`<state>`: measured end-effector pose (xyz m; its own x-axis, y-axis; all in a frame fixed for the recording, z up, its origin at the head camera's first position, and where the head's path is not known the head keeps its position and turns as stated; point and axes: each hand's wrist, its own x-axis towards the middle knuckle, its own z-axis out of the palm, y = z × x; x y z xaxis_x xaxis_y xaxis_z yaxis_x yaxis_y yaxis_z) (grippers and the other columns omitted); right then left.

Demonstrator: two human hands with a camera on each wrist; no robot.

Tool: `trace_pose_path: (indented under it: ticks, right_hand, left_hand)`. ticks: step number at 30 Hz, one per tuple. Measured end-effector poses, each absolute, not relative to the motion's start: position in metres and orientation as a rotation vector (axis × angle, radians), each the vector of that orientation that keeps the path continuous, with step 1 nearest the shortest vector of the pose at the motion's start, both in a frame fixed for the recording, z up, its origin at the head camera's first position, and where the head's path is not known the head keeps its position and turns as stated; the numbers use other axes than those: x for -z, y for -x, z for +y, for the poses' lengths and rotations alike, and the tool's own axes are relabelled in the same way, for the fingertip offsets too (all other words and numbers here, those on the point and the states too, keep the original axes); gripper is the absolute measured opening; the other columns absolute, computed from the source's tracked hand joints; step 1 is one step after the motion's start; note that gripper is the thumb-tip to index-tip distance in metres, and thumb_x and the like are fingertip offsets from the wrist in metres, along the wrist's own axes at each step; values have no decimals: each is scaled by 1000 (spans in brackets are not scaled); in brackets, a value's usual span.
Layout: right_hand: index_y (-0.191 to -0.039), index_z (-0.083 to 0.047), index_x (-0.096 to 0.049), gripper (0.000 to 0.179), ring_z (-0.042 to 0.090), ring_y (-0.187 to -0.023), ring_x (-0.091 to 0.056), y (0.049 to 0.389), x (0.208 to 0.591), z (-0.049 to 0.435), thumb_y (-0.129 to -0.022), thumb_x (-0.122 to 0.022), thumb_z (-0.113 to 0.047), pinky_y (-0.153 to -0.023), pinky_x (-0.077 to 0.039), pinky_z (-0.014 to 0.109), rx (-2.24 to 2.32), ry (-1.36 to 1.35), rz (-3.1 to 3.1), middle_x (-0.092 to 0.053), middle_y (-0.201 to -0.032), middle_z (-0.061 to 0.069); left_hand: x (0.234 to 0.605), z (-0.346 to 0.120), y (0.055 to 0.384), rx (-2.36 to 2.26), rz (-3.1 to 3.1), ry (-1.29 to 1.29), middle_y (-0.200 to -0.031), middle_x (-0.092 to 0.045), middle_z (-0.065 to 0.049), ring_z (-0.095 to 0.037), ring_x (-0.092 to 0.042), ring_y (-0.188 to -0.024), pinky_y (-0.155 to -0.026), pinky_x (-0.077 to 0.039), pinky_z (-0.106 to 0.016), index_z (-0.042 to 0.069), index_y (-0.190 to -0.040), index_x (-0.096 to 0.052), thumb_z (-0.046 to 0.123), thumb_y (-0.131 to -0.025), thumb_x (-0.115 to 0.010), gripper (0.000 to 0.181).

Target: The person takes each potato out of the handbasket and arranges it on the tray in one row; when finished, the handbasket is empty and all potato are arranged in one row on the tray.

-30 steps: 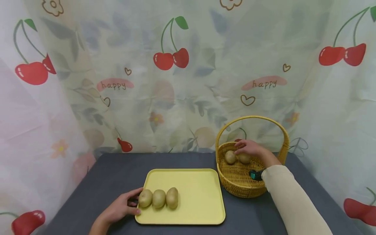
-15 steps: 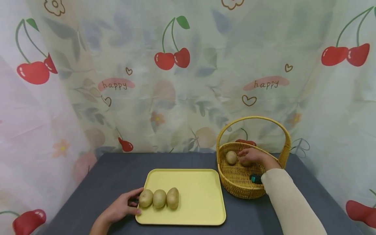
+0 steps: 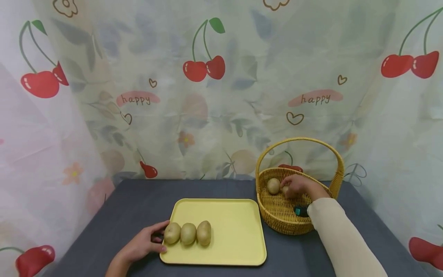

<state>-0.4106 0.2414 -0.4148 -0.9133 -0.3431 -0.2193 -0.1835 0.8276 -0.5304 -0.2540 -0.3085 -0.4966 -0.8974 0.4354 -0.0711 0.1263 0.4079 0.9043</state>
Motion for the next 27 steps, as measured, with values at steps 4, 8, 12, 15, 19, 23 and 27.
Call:
trace_pose_path:
  ticks: [4, 8, 12, 15, 19, 23, 27]
  right_hand:
    - [-118, 1, -62, 44, 26, -77, -49, 408, 405, 238, -75, -74, 5, -66, -44, 39, 803, 475, 2649, -56, -108, 20]
    - [-120, 0, -58, 48, 28, -86, -50, 404, 397, 235, -76, -74, 8, -70, -46, 40, 846, 532, 2615, -50, -119, 23]
    - [-122, -1, -57, 49, 28, -93, -52, 399, 390, 233, -77, -75, 7, -69, -47, 36, 831, 622, 2663, -47, -125, 23]
    - [-122, -3, -57, 50, 28, -88, -52, 392, 387, 232, -76, -74, 7, -66, -45, 35, 860, 633, 2693, -47, -126, 22]
    - [-122, -9, -60, 50, 25, -84, -52, 377, 383, 231, -76, -74, 4, -65, -43, 35, 838, 667, 2757, -50, -124, 19]
    - [-122, -10, -61, 46, 22, -83, -54, 358, 382, 228, -80, -73, 3, -66, -45, 35, 816, 748, 2838, -55, -124, 15]
    - [-125, -11, -62, 46, 25, -92, -58, 338, 380, 222, -82, -75, 1, -69, -48, 37, 858, 815, 2875, -56, -124, 13]
  left_hand:
    - [495, -309, 254, -1493, 2372, -494, -135, -48, -27, -28, -56, -106, -81, -48, -29, -11, -147, -30, 11, -81, -79, 85]
    - [496, -309, 255, -1491, 2371, -515, -135, -48, -27, -29, -55, -106, -82, -48, -29, -11, -147, -30, 10, -81, -79, 85]
    - [497, -309, 256, -1489, 2371, -515, -134, -49, -26, -28, -55, -105, -81, -48, -29, -11, -147, -31, 10, -81, -79, 84]
    - [497, -310, 257, -1485, 2375, -513, -132, -50, -26, -28, -56, -104, -81, -48, -28, -11, -146, -31, 10, -80, -79, 84]
    - [497, -310, 256, -1476, 2377, -515, -134, -49, -27, -28, -55, -106, -82, -48, -29, -12, -146, -31, 10, -80, -79, 85]
    - [497, -309, 256, -1481, 2362, -513, -135, -48, -28, -29, -55, -108, -82, -48, -30, -12, -146, -31, 11, -81, -79, 85]
    - [497, -309, 256, -1487, 2356, -509, -135, -48, -28, -29, -55, -107, -82, -48, -29, -12, -146, -31, 11, -81, -79, 85]
